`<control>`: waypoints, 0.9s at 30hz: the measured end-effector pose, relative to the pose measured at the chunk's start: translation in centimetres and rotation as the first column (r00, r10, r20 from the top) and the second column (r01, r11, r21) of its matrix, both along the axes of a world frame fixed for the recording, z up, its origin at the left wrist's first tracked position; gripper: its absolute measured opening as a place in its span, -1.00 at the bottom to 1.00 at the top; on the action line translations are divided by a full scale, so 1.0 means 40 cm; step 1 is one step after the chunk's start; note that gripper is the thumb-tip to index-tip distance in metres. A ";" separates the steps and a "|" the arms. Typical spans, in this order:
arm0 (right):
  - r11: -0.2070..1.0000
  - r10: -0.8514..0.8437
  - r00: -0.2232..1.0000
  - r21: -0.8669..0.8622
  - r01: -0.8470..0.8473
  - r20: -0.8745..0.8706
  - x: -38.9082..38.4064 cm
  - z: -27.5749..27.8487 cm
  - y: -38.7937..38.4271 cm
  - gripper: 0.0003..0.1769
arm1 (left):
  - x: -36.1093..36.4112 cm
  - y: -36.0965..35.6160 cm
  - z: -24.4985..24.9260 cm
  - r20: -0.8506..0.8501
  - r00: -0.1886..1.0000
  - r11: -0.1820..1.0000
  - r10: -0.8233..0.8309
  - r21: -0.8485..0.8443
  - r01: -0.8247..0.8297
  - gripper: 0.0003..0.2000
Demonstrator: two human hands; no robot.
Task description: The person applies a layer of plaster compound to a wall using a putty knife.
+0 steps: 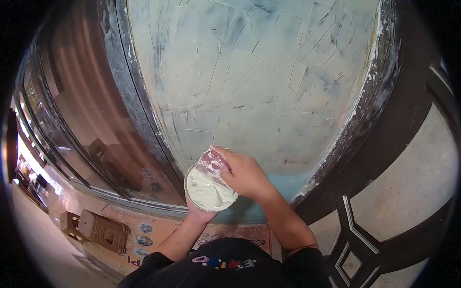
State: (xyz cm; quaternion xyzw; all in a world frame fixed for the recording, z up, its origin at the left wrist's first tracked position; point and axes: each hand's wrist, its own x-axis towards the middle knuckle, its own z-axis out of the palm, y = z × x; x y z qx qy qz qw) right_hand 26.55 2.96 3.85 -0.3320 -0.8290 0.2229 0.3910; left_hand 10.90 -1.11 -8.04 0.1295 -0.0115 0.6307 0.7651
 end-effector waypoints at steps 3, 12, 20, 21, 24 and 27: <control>0.997 0.001 0.991 -0.072 0.009 0.137 -0.004 0.011 -0.005 -0.39 | -0.005 0.003 -0.014 -0.029 0.999 0.999 0.039 -0.033 -0.040 -0.35; 0.996 0.037 0.997 -0.083 -0.031 0.074 0.036 0.022 0.011 -0.65 | -0.032 0.013 0.006 -0.059 0.993 0.993 0.099 0.077 -0.094 -0.38; 0.996 -0.080 0.960 0.017 0.088 -0.266 0.125 0.098 0.056 -0.75 | -0.052 0.011 0.096 0.062 0.997 0.995 0.042 0.085 -0.047 -0.30; 0.985 -0.097 0.960 0.112 0.130 -0.262 0.136 0.155 0.059 -0.77 | -0.052 0.013 0.093 0.024 0.998 0.995 0.056 0.087 -0.058 -0.31; 0.879 -0.174 0.959 0.404 0.254 -0.225 0.149 0.331 0.086 -0.76 | -0.046 0.013 0.090 0.029 0.999 0.994 0.044 0.097 -0.047 -0.32; 0.748 -0.209 0.961 0.604 0.277 -0.182 0.137 0.476 0.146 -0.72 | -0.040 0.019 0.078 0.062 0.998 0.997 0.030 0.072 -0.034 -0.30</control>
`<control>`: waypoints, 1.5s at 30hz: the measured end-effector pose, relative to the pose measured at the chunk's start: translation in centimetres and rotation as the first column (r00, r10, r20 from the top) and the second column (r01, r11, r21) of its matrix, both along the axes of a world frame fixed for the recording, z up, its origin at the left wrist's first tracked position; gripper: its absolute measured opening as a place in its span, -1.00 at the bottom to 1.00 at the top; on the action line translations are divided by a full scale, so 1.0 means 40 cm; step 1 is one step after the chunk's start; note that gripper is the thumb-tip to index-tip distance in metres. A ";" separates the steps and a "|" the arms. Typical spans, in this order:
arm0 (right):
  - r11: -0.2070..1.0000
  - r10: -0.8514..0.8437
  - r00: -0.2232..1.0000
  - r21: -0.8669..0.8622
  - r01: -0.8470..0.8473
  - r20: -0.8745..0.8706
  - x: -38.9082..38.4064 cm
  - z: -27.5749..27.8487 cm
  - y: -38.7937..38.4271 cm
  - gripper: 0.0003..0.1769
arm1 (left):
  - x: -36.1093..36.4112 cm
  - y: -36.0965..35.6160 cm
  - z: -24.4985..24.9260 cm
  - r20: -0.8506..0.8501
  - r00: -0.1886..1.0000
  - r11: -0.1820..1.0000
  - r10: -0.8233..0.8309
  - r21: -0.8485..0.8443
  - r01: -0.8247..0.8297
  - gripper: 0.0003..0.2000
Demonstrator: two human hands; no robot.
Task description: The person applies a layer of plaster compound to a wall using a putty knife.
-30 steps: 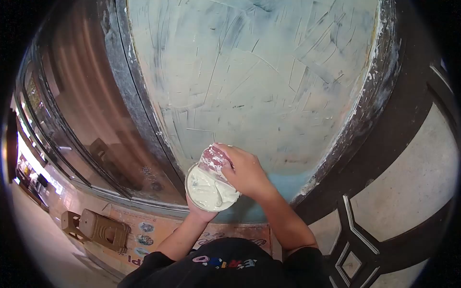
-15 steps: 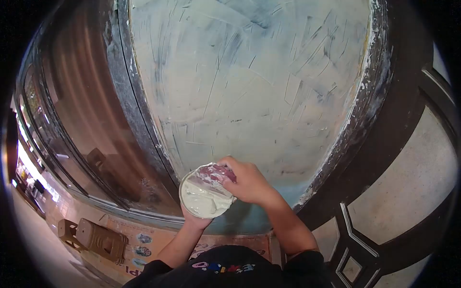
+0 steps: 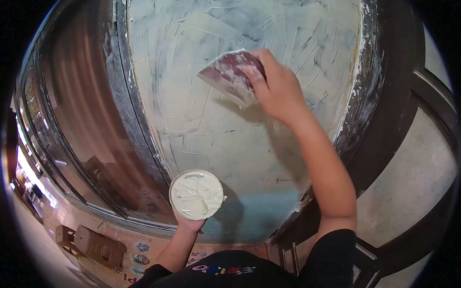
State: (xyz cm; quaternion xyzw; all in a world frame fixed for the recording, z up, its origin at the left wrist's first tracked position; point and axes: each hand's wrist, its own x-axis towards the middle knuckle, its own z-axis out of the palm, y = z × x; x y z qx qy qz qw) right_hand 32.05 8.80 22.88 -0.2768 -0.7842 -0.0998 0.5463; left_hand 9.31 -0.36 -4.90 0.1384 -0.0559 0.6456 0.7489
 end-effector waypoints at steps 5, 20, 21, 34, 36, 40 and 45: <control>0.885 -0.395 0.917 0.293 0.362 0.059 0.072 0.226 0.112 -0.69 | -0.004 -0.002 -0.019 0.015 1.000 1.000 0.017 -0.020 -0.017 -0.29; 0.942 -0.284 0.953 0.218 0.257 0.103 0.122 0.260 0.030 -0.72 | 0.003 -0.013 -0.028 -0.024 0.999 0.999 0.031 -0.016 -0.032 -0.30; 0.940 -0.286 0.953 0.222 0.258 0.104 0.108 0.229 0.029 -0.72 | 0.007 -0.012 -0.029 -0.027 0.999 0.999 0.031 -0.018 -0.031 -0.30; 0.901 -0.316 0.948 0.326 0.288 0.037 0.211 0.358 0.066 -0.60 | 0.021 -0.018 -0.043 -0.047 0.999 0.999 -0.005 -0.049 0.002 -0.30; 0.889 -0.411 0.887 0.305 0.340 0.209 0.101 0.253 0.057 -0.64 | 0.029 -0.020 -0.049 -0.019 0.999 0.998 -0.031 -0.051 0.030 -0.28; 0.882 -0.439 0.810 0.357 0.307 0.388 0.053 0.217 0.082 -0.65 | 0.036 -0.017 -0.044 -0.104 0.993 0.998 -0.047 -0.039 0.044 -0.27; 0.931 -0.177 0.974 0.298 0.212 -0.143 0.198 0.421 0.082 -0.69 | 0.027 -0.025 -0.058 -0.037 0.998 0.998 -0.059 -0.018 0.058 -0.26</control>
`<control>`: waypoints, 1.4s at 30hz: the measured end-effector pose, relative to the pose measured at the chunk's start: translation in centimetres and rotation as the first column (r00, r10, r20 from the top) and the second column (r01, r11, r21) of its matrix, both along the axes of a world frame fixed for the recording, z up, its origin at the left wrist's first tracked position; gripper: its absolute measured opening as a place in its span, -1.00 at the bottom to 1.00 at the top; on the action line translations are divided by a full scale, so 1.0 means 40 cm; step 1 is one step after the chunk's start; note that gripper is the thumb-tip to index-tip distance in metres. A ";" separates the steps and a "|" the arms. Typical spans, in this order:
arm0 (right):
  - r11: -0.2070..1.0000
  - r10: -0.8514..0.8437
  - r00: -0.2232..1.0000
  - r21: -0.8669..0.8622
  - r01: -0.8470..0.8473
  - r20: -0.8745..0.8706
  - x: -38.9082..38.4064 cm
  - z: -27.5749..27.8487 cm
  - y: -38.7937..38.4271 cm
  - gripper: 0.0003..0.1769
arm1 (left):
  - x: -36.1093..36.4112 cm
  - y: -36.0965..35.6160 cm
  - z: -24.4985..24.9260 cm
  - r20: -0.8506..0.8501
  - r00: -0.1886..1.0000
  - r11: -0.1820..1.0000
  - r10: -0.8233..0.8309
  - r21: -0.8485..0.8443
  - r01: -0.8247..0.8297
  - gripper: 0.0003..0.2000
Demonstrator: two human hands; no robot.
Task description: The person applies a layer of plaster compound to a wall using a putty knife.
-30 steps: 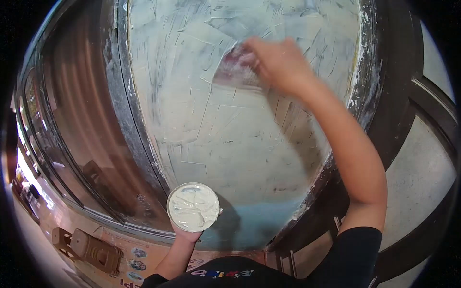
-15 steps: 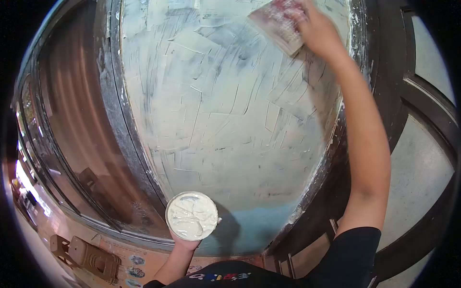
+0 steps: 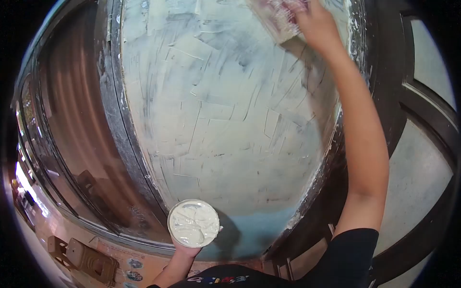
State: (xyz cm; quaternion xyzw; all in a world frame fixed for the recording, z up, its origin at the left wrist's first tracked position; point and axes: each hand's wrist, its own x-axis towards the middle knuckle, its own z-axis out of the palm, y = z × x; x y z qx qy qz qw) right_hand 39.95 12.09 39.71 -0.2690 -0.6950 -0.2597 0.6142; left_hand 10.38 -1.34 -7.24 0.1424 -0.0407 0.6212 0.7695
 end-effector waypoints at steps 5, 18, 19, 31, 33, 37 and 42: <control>0.892 -0.313 0.947 0.364 0.269 0.068 -0.051 -0.025 -0.153 -0.70 | -0.002 0.007 -0.004 0.097 0.995 0.998 -0.029 -0.047 0.034 -0.28; 0.757 -0.443 0.863 0.617 0.215 0.243 -0.174 -0.126 -0.093 -0.73 | 0.009 0.013 0.011 0.027 0.999 0.999 -0.027 -0.040 0.028 -0.32; 0.756 -0.429 0.873 0.621 0.206 0.232 -0.182 -0.129 -0.093 -0.74 | 0.007 0.016 0.009 0.009 1.000 0.998 -0.014 -0.057 0.015 -0.32; 0.801 -0.422 0.874 0.551 0.234 0.242 -0.189 -0.153 -0.041 -0.83 | 0.001 -0.006 -0.006 0.079 0.996 0.997 -0.032 -0.064 0.037 -0.31; 0.797 -0.463 0.848 0.539 0.272 0.257 -0.186 -0.154 -0.066 -0.83 | -0.001 -0.016 0.000 0.041 0.999 0.998 -0.015 -0.063 0.018 -0.31; 0.749 -0.421 0.872 0.638 0.179 0.250 -0.219 -0.153 -0.118 -0.84 | -0.003 -0.028 -0.005 0.026 1.000 1.000 0.006 -0.031 -0.005 -0.31; 0.780 -0.442 0.851 0.590 0.209 0.283 -0.222 -0.164 -0.061 -0.83 | -0.006 -0.053 -0.002 -0.007 1.000 0.998 0.012 -0.061 -0.012 -0.30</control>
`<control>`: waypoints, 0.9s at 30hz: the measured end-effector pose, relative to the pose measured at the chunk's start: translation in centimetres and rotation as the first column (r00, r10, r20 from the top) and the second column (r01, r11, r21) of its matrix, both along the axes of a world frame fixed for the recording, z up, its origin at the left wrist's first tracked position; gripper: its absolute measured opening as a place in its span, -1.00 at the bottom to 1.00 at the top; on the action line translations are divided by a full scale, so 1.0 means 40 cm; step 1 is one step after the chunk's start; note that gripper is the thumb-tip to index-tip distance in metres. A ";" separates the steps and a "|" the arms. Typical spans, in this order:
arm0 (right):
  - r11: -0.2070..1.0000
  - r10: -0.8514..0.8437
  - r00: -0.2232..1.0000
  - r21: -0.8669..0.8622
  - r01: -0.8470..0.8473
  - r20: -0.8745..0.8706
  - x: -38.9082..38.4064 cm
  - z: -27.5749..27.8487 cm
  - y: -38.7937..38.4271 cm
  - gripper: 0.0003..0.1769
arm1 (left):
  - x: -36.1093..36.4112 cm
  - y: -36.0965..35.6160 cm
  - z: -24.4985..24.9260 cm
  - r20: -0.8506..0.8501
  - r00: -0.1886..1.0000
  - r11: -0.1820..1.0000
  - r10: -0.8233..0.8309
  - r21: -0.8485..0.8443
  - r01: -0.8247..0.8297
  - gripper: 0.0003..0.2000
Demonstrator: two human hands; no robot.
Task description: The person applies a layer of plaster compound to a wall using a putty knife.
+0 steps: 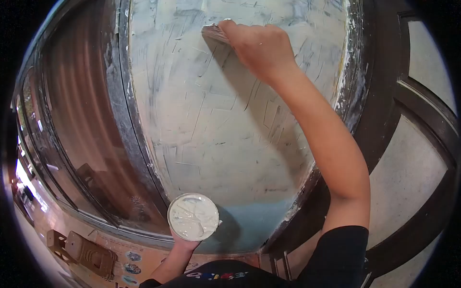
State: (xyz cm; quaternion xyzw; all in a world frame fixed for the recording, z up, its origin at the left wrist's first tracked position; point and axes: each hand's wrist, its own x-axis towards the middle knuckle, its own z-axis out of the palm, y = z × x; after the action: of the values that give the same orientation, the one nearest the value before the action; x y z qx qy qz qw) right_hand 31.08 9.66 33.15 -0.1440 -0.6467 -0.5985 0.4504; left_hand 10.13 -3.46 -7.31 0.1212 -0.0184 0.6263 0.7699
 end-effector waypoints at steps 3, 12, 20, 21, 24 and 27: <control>0.999 -0.011 1.000 -0.034 0.011 -0.008 -0.008 -0.008 -0.045 -0.81 | -0.002 -0.025 0.002 0.025 1.000 0.999 0.010 0.044 -0.011 -0.30; 0.994 -0.035 0.999 -0.108 0.034 -0.008 -0.003 -0.031 -0.013 -0.80 | -0.015 -0.074 -0.009 0.049 0.999 1.000 0.008 0.010 -0.008 -0.31; 0.832 0.045 0.993 -0.545 -0.099 -0.112 0.092 0.056 -0.012 -0.74 | -0.039 -0.087 -0.037 0.011 0.998 0.998 0.069 0.000 -0.069 -0.33; 0.802 -0.023 0.998 -0.597 -0.018 -0.061 0.081 0.023 -0.008 -0.70 | -0.039 -0.087 -0.040 0.006 0.997 0.997 0.073 -0.004 -0.073 -0.33; 0.788 -0.282 0.944 -0.602 0.125 -0.173 0.111 0.045 0.043 -0.67 | -0.037 -0.091 -0.045 0.028 0.998 0.999 0.053 -0.015 -0.052 -0.33; 0.898 -0.092 0.906 -0.428 -0.104 -0.412 0.249 0.153 0.075 -0.65 | -0.037 -0.097 -0.037 0.036 0.998 0.999 0.049 -0.017 -0.049 -0.32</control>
State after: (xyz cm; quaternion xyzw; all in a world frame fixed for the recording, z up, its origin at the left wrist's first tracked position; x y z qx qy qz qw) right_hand 41.05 12.64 39.27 -0.3661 -0.6526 -0.3897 0.5368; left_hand 8.63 -7.32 -8.81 0.1041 -0.0245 0.6473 0.7547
